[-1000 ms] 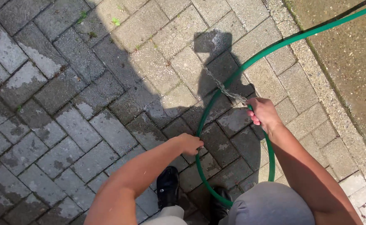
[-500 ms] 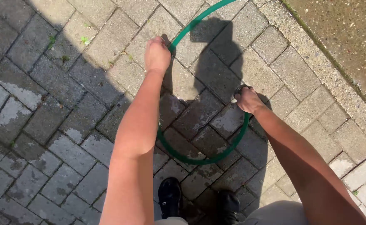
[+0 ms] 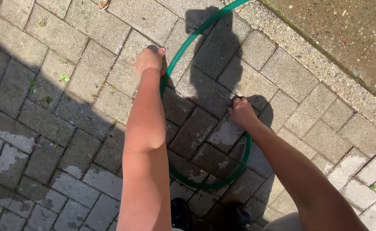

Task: The person holds a green garden hose and uses water to rinse concrete outdoor stairs and a paved area. They pull weeds from between paving stones by hand while rinsing the surface.

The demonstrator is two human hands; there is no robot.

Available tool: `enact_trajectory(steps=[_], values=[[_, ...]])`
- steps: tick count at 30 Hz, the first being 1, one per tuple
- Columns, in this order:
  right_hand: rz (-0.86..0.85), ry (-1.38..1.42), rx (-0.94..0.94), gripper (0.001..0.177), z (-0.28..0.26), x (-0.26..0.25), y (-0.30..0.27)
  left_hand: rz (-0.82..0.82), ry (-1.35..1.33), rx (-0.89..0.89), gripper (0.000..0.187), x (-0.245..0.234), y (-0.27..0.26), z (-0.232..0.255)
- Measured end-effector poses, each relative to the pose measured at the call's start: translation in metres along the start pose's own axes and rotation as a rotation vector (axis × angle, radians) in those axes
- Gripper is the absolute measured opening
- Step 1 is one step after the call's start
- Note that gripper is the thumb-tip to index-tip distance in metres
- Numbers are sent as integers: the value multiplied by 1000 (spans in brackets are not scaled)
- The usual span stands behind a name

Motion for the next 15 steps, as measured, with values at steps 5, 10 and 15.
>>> enact_trajectory(steps=[5,10,15], values=[[-58,36,-48,36,-33,-45,-45,-18,-38,-56,44,-17,-16,21],[-89,-10,-36,36,-39,-58,-50,-47,-76,-74,38,2,14,8],[-126,9,-11,36,-35,-54,-48,22,-288,-66,30,49,58,-33]])
Point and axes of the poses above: each hand's wrist, its own y-axis towards the middle knuckle, its own x-axis out of the palm, z = x × y, the point moved 6 cm from there along y, towards the middle knuckle, and after that the axes turned 13 degrees about x, right-handed, at the moved point
